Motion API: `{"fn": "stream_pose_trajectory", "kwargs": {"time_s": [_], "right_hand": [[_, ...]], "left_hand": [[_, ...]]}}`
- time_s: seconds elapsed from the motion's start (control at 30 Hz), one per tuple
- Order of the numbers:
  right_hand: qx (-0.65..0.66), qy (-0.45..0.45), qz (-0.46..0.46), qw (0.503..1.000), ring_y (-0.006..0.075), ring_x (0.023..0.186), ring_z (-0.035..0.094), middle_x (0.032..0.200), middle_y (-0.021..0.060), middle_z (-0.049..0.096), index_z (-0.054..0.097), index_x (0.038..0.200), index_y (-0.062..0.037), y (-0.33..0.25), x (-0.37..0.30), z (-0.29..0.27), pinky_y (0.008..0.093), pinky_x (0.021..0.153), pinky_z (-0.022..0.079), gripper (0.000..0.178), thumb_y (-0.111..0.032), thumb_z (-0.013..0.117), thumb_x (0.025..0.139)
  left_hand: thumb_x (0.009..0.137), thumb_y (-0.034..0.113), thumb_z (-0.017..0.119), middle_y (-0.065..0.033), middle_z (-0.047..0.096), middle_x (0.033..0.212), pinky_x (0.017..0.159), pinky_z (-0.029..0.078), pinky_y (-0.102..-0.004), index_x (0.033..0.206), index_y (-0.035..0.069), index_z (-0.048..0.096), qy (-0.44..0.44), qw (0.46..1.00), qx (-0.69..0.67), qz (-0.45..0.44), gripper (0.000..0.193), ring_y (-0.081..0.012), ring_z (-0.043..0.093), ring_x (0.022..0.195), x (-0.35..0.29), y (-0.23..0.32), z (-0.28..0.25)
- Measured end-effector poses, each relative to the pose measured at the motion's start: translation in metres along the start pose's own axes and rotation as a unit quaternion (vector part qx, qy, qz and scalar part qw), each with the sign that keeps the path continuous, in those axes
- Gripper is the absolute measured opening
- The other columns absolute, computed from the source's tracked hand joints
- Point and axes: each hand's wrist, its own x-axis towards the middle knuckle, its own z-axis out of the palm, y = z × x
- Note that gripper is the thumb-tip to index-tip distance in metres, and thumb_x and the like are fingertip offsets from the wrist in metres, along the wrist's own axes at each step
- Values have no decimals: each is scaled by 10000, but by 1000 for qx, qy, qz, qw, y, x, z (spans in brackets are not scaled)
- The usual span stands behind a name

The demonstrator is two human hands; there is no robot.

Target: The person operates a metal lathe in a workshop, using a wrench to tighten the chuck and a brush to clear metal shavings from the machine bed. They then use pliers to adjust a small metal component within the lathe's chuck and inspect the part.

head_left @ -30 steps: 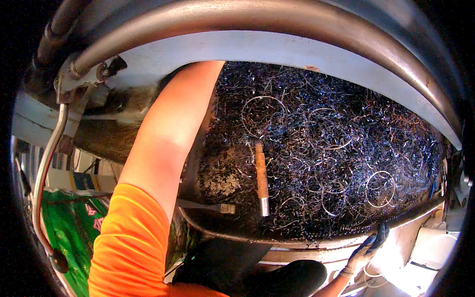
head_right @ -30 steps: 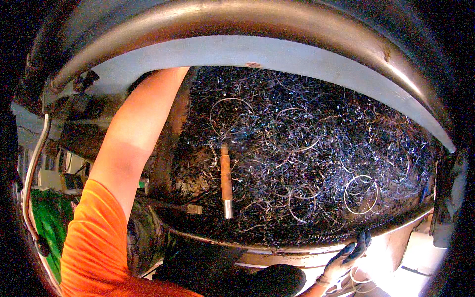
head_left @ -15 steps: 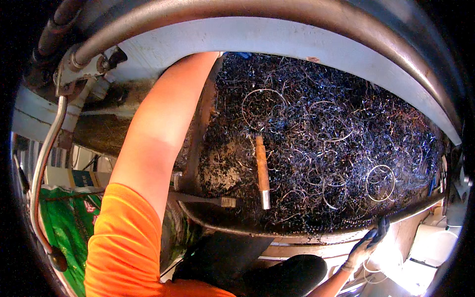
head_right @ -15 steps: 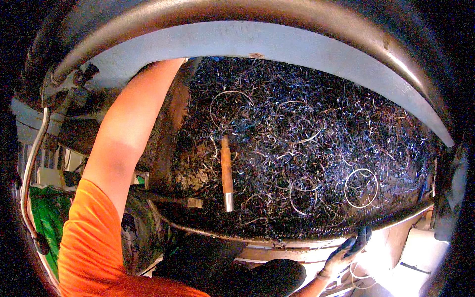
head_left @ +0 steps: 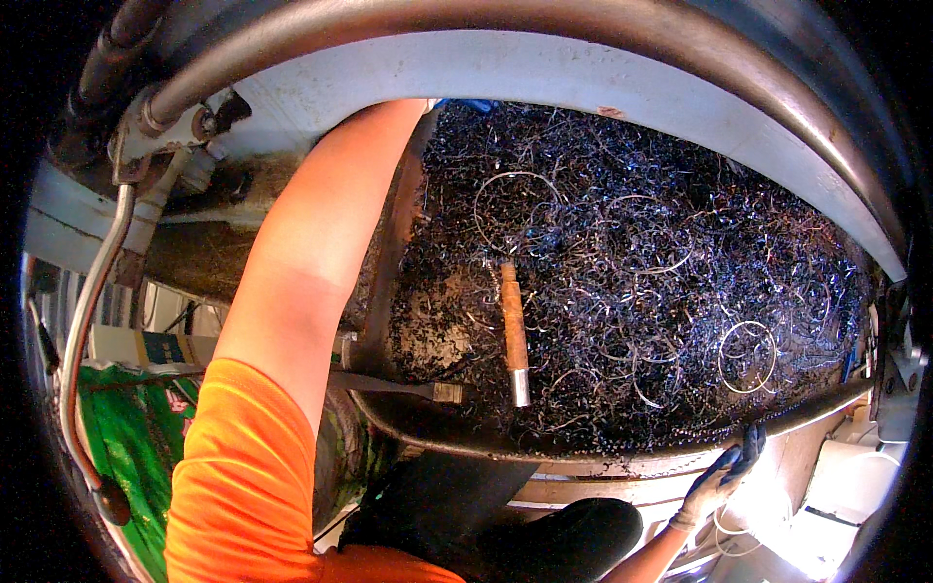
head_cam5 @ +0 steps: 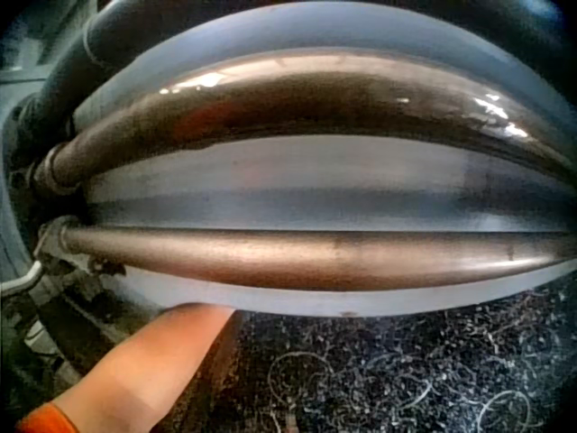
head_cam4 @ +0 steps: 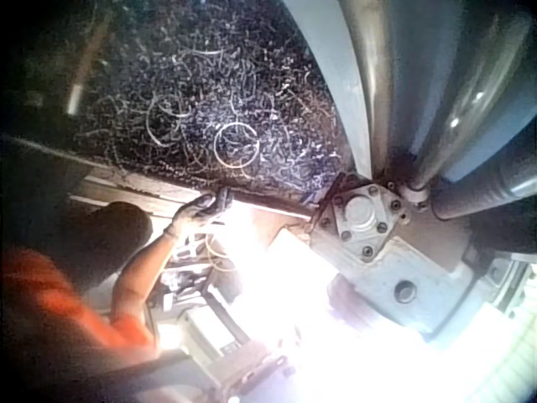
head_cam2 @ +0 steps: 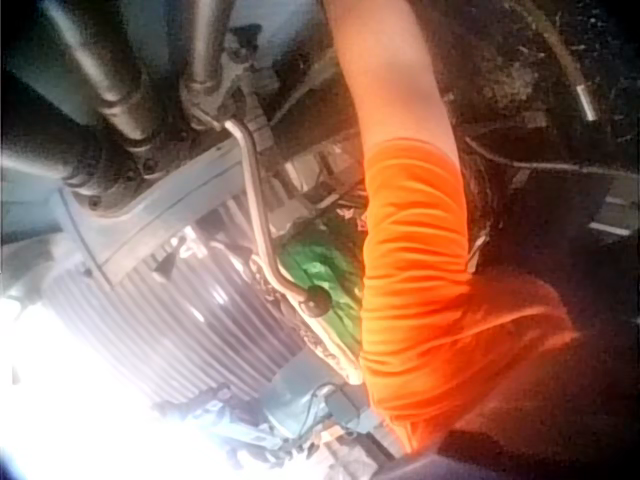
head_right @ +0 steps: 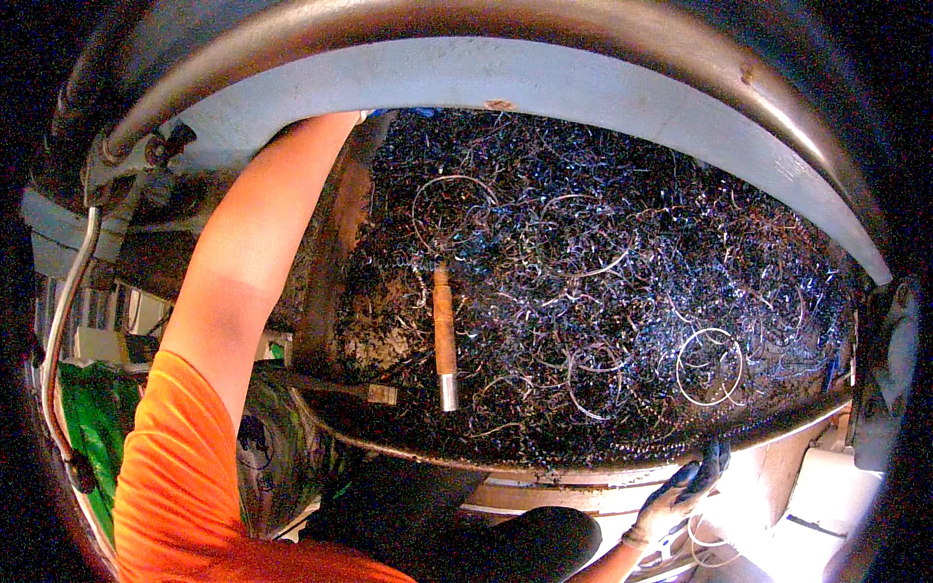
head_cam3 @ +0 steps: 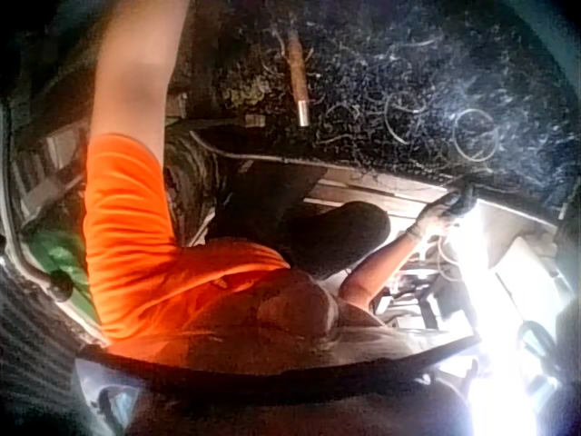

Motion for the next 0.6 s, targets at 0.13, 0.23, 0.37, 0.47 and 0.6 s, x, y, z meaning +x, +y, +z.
{"fn": "stream_pose_trajectory", "kwargs": {"time_s": [0.13,0.23,0.37,0.47,0.6], "right_hand": [[-22,-8,-21,1000,302,1303,472,1383,161,529,514,1342,18,2,1,0,419,1108,355,341,-116,427,1041],[0,-11,-7,1000,306,1311,457,1390,167,519,514,1335,23,6,0,0,432,1124,331,337,-113,434,1037],[51,2,35,998,318,1313,442,1390,185,509,521,1310,31,8,-3,3,451,1140,304,341,-158,446,1036],[74,11,39,996,317,1316,438,1400,187,498,511,1322,29,9,-4,4,448,1146,295,377,-212,430,1044],[18,-6,17,1000,310,1307,465,1406,170,507,487,1361,32,12,-3,0,430,1105,362,370,-149,418,1046]], "left_hand": [[908,417,536,-151,595,1320,1015,430,-456,1238,95,611,-7,1000,7,-1,468,-298,553,1227,-4,-1,-1],[909,414,534,-150,598,1316,1013,431,-457,1235,94,613,-13,1000,12,0,463,-298,555,1224,-7,0,0],[911,409,531,-150,602,1312,1011,432,-459,1229,93,616,-26,999,22,4,457,-297,557,1221,-13,2,2],[912,406,530,-150,605,1308,1010,432,-460,1226,92,619,-39,999,34,8,452,-297,559,1218,-17,6,2],[913,401,527,-149,608,1304,1008,433,-461,1220,91,622,-67,996,56,15,447,-297,561,1215,-23,12,2]]}}
